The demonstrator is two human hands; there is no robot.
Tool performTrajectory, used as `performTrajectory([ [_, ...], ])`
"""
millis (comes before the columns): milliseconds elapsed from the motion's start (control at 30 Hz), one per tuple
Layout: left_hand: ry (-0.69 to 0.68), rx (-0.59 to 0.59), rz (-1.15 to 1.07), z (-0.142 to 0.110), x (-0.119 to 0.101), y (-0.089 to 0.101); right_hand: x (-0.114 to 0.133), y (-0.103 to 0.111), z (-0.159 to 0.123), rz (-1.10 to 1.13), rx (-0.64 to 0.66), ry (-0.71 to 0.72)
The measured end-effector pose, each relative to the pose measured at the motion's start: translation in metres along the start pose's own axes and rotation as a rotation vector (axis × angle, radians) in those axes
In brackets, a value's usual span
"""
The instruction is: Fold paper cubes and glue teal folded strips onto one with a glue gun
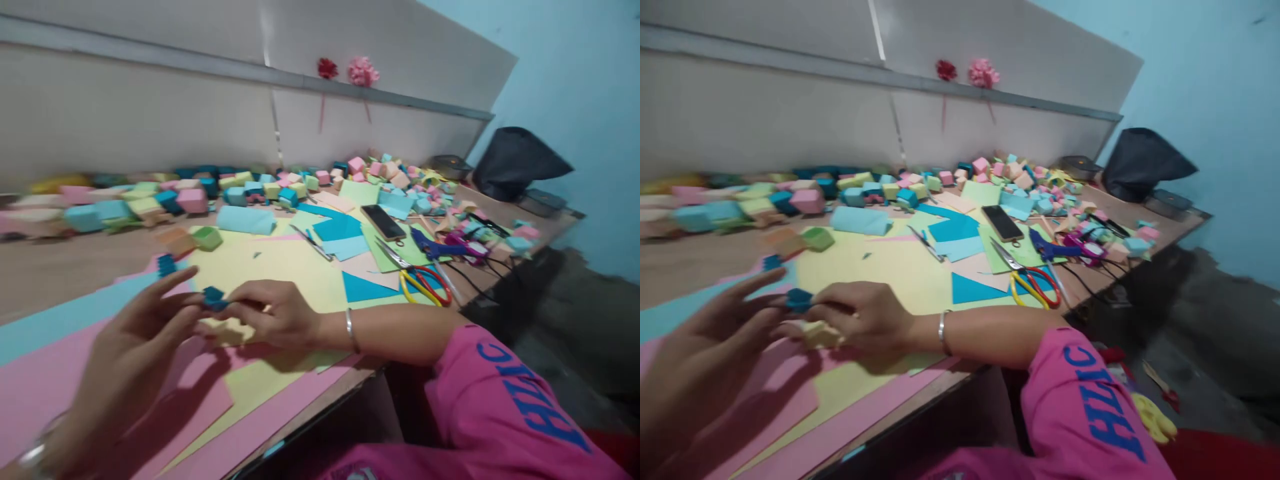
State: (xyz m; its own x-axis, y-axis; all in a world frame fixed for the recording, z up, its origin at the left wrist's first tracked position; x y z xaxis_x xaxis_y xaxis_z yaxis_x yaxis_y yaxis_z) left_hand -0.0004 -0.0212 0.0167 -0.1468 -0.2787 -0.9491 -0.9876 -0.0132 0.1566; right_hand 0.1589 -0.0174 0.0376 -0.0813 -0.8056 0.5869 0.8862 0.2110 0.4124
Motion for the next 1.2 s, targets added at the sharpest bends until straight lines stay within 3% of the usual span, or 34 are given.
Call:
performTrajectory([
  [133,0.165,0.209,-0.147,-0.007,0.001,-0.019,-0.004,0.000,-0.007,0.162,-0.173,-0.076],
  [333,0.051,0.224,-0.254,-0.009,-0.004,-0.014,0.000,-0.009,-0.004,0.018,0.009,-0.036],
  [400,0.026,0.237,-0.223,-0.009,-0.005,-0.012,0.001,-0.006,-0.002,0.005,0.007,-0.062],
  [600,-0.002,0.231,-0.054,-0.005,-0.007,-0.014,-0.005,-0.006,-0.003,0.005,0.002,-0.185],
  [767,-0.005,0.168,0.045,-0.006,-0.007,-0.012,0.004,0.005,0.001,-0.133,-0.101,-0.077],
  [900,-0.127,0.122,0.223,-0.008,-0.013,-0.011,0.009,0.006,0.004,-0.231,-0.082,0.019],
  [1033,-0.257,0.056,0.358,-0.010,-0.020,-0.009,0.005,0.005,0.003,-0.265,-0.059,-0.005],
  [1200,-0.327,0.042,0.409,-0.015,-0.022,-0.011,0.000,0.004,0.003,-0.313,-0.042,-0.020],
])
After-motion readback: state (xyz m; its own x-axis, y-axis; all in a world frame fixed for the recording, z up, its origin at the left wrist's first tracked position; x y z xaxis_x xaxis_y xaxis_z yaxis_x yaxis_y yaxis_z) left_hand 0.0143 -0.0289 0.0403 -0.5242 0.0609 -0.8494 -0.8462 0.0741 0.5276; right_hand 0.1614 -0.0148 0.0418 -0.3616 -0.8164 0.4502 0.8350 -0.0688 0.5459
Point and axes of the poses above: each hand's wrist, its own z-axis towards the middle knuckle, its own y-axis out of the back of the hand, x = y × z, the point moved 7 cm from there along z, towards the middle knuckle, and after that the axes turned 15 degrees about y, right-handed, at the moved point
